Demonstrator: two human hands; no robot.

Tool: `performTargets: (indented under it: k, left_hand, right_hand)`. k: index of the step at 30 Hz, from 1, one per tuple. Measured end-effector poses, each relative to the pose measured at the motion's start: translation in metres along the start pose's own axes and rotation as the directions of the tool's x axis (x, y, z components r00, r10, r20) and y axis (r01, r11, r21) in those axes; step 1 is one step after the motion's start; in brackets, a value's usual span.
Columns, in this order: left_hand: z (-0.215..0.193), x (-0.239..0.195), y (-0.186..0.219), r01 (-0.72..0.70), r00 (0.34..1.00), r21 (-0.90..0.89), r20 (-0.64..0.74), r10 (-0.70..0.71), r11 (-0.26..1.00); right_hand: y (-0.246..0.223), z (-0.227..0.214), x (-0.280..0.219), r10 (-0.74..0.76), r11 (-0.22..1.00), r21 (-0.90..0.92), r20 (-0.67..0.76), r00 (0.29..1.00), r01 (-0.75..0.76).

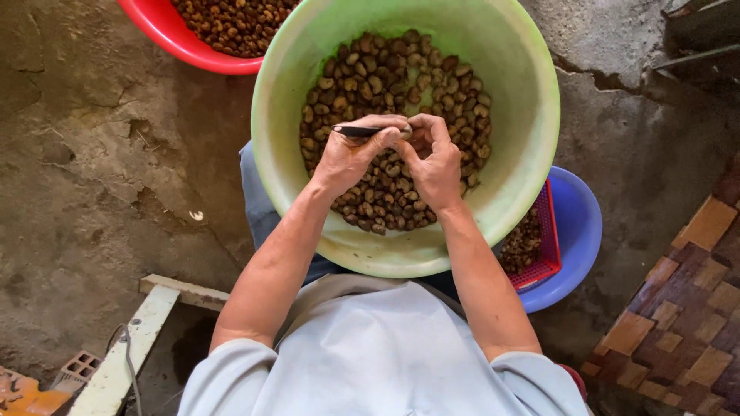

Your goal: A person is manually scraping the skin off cashew nuts using a small hand-held blade.

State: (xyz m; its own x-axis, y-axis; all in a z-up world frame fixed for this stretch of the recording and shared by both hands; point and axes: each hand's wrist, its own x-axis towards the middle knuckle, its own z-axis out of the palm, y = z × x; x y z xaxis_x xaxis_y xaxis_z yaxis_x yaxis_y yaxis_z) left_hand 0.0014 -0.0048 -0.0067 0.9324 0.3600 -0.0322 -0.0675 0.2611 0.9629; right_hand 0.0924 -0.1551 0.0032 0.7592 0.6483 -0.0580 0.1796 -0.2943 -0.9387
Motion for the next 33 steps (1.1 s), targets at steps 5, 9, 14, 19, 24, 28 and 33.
performTargets:
  k: [5, 9, 14, 19, 24, 28, 33]
  left_hand:
    - [0.001, 0.002, 0.0, 0.033, 0.998, -0.077, -0.05, -0.037, 0.996]
    - [0.0, 0.002, 0.009, 0.049, 0.999, -0.058, 0.011, -0.048, 0.997]
    - [0.002, 0.002, 0.004, 0.053, 0.997, -0.113, -0.048, -0.059, 0.992]
    - [0.001, 0.003, 0.004, 0.013, 1.0, 0.032, 0.016, -0.014, 0.999]
    - [0.0, 0.001, 0.005, -0.012, 0.999, -0.044, 0.039, 0.014, 0.999]
    - [0.0, 0.002, 0.011, 0.01, 1.0, 0.015, 0.018, -0.01, 1.0]
    - [0.001, 0.001, 0.01, -0.028, 1.0, 0.003, -0.012, 0.028, 1.0]
  right_hand:
    - [-0.003, 0.001, 0.002, -0.003, 0.999, -0.036, -0.004, 1.0, 0.003]
    - [0.001, -0.001, 0.003, 0.022, 0.999, -0.022, -0.016, 1.0, -0.022]
    - [-0.005, 0.0, 0.003, 0.023, 0.999, -0.029, -0.009, 1.0, -0.024]
    - [-0.007, -0.003, 0.006, -0.011, 0.993, -0.118, 0.008, 1.0, 0.012]
    - [-0.012, -0.003, 0.005, 0.0, 0.991, -0.134, 0.005, 1.0, 0.001]
    - [-0.011, 0.0, 0.005, -0.064, 0.976, -0.207, 0.027, 0.998, 0.068]
    - [-0.007, 0.004, 0.009, 0.115, 0.964, 0.225, 0.116, 0.987, -0.139]
